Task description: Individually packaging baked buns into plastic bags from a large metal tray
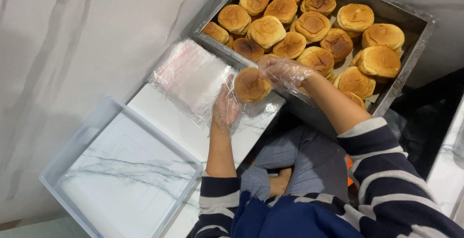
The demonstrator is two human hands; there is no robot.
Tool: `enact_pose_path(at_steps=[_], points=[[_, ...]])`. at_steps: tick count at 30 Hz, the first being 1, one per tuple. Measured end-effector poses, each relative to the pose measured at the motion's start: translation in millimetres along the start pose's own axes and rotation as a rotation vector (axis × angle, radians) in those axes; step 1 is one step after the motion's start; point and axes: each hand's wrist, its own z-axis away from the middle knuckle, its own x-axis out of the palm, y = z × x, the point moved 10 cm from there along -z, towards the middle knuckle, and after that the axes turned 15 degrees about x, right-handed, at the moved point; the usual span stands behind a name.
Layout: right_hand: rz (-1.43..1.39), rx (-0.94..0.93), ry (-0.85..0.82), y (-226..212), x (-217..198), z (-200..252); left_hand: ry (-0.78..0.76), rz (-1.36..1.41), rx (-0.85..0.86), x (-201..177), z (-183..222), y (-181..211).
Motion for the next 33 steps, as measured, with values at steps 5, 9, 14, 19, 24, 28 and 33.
enact_pose_path(at_steps=[5, 9, 14, 19, 24, 28, 33], points=[[0.062, -0.111, -0.241, -6, 19, 8, 0.042, 0.139, -0.035, 9, 2, -1], [1.578, -0.436, 0.362, -38, 56, 45, 0.087, 0.227, -0.041, 2, 0, -6], [0.078, -0.126, 0.06, -23, 11, 45, 0.175, 0.268, 0.016, 5, 7, 5], [-0.208, -0.302, 0.24, -7, -19, 49, 0.221, 0.164, 0.102, -23, -7, 12], [-0.527, -0.344, 0.144, 59, -20, 22, 0.317, 0.099, 0.219, -27, -9, 10], [-0.589, -0.271, 0.061, 68, -8, 13, 0.359, 0.048, 0.321, 7, 15, 15], [-0.617, -0.288, 0.108, 63, -17, 9, 0.304, 0.026, 0.271, -3, 17, 3]])
